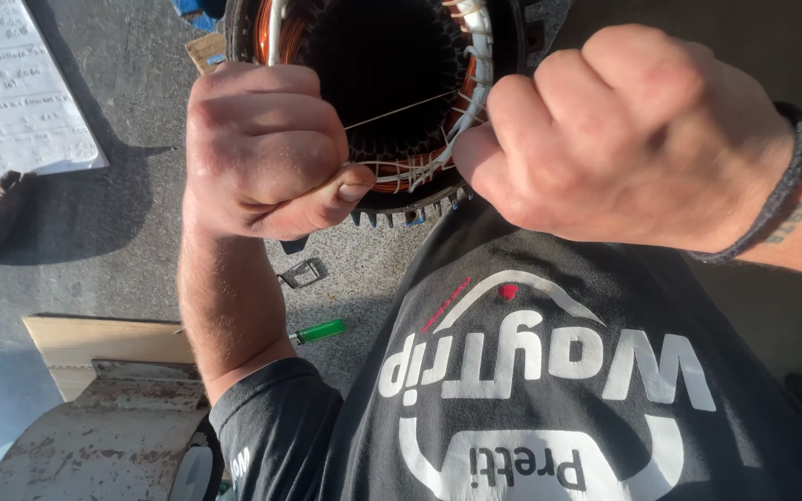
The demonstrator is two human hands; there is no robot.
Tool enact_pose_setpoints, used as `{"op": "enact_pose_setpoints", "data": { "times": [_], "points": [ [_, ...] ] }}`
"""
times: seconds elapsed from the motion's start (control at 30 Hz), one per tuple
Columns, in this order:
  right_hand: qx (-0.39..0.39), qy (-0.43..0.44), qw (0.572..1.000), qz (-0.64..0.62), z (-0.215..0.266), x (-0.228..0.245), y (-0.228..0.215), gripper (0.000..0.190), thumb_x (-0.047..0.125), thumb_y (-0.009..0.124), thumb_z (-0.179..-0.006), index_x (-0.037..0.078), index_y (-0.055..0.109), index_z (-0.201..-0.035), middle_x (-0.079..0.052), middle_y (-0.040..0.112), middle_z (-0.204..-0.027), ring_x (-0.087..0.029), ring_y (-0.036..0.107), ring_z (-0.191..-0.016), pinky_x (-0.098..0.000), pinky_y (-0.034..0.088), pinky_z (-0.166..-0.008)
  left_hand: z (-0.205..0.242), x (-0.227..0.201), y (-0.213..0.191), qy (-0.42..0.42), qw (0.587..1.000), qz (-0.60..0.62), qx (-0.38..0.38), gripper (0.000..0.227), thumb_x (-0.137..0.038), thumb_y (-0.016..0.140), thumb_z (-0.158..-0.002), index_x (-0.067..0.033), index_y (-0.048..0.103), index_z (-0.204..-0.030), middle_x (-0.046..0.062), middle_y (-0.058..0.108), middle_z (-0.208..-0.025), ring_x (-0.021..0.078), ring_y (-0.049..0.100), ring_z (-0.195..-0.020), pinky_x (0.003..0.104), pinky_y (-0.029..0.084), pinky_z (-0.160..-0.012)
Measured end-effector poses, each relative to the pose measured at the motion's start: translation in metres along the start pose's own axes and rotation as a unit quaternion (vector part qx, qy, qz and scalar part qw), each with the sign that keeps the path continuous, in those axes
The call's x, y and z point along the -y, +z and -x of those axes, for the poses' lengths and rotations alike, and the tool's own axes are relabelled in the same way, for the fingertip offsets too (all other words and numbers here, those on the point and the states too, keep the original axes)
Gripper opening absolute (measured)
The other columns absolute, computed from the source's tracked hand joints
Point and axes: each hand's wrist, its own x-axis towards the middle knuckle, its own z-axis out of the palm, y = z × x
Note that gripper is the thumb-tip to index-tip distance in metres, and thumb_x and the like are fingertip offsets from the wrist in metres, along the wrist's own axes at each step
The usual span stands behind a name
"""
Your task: The person winds a thin white string around the copper coils of a motor stator to secure them. They repeatedly loop the string through the slots and pull it tight to hold the windings in place.
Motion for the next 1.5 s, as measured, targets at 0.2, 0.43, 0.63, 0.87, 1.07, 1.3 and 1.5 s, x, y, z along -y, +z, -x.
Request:
{"op": "enact_pose_setpoints", "data": {
  "times": [0.2, 0.43, 0.63, 0.87, 1.07, 1.3, 1.5],
  "points": [
    [0.010, -0.045, 0.999, 0.000, 0.002, -0.017, -0.003, 0.032, 0.021, 0.067, -0.079, 0.017, 0.044, -0.057, 0.004, 0.034, -0.057, -0.011, 0.042, -0.056, -0.0261, 0.029, -0.054, 0.002, 0.001, -0.002, -0.023, 1.000, 0.011, -0.012, 0.042, -0.015, 0.078, -0.095, -0.0094, 0.055, -0.061, 0.005, 0.060, -0.063, 0.0183, 0.053, -0.055, 0.035, 0.037, -0.049],
    [-0.001, -0.177, 0.984, -0.018, -0.012, -0.045, 0.028, 0.020, 0.022, 0.063, -0.079, 0.015, 0.054, -0.063, 0.004, 0.053, -0.072, -0.013, 0.056, -0.077, -0.0256, 0.046, -0.075, 0.002, -0.002, -0.004, -0.055, 0.998, 0.028, -0.008, 0.033, -0.017, 0.074, -0.095, -0.0067, 0.061, -0.066, 0.005, 0.062, -0.066, 0.0191, 0.055, -0.058, 0.032, 0.039, -0.047],
    [-0.080, -0.218, 0.972, 0.045, -0.003, -0.070, 0.024, 0.016, 0.023, 0.065, -0.079, 0.010, 0.060, -0.071, -0.001, 0.058, -0.072, -0.017, 0.059, -0.075, -0.0308, 0.047, -0.073, 0.000, -0.008, -0.003, -0.058, 0.998, 0.019, -0.016, 0.037, -0.014, 0.074, -0.094, -0.0078, 0.056, -0.062, 0.005, 0.061, -0.064, 0.0198, 0.055, -0.056, 0.034, 0.039, -0.046],
    [-0.129, -0.216, 0.965, 0.076, -0.007, -0.063, 0.009, 0.022, 0.029, 0.065, -0.069, 0.008, 0.063, -0.070, -0.003, 0.061, -0.073, -0.019, 0.063, -0.076, -0.0327, 0.050, -0.072, -0.003, -0.015, 0.000, -0.044, 0.998, 0.029, -0.026, 0.039, -0.012, 0.075, -0.093, -0.0094, 0.054, -0.061, 0.004, 0.060, -0.063, 0.0189, 0.056, -0.056, 0.035, 0.039, -0.049],
    [-0.017, -0.247, 0.960, 0.133, 0.002, -0.055, 0.002, 0.023, 0.020, 0.066, -0.075, 0.012, 0.052, -0.059, 0.001, 0.051, -0.063, -0.015, 0.052, -0.063, -0.0289, 0.038, -0.056, 0.000, -0.014, 0.005, -0.017, 0.999, 0.035, -0.037, 0.040, -0.012, 0.075, -0.093, -0.0117, 0.052, -0.060, 0.002, 0.060, -0.061, 0.0168, 0.055, -0.054, 0.033, 0.039, -0.047],
    [-0.029, -0.182, 0.979, 0.089, 0.010, -0.044, 0.004, 0.032, 0.023, 0.060, -0.082, 0.014, 0.046, -0.055, 0.003, 0.043, -0.057, -0.012, 0.046, -0.055, -0.0263, 0.024, -0.046, 0.004, -0.018, 0.009, 0.001, 0.998, 0.032, -0.053, 0.039, -0.017, 0.074, -0.096, -0.0097, 0.054, -0.063, 0.005, 0.060, -0.063, 0.0182, 0.059, -0.057, 0.032, 0.043, -0.047],
    [-0.058, -0.132, 0.985, 0.093, 0.003, -0.039, -0.003, 0.032, 0.025, 0.061, -0.085, 0.014, 0.048, -0.057, 0.004, 0.041, -0.056, -0.010, 0.046, -0.055, -0.0249, 0.027, -0.050, 0.006, -0.017, 0.005, -0.010, 0.997, 0.039, -0.060, 0.036, -0.017, 0.073, -0.094, -0.0072, 0.058, -0.063, 0.005, 0.061, -0.063, 0.0188, 0.060, -0.056, 0.032, 0.043, -0.046]
  ]
}}
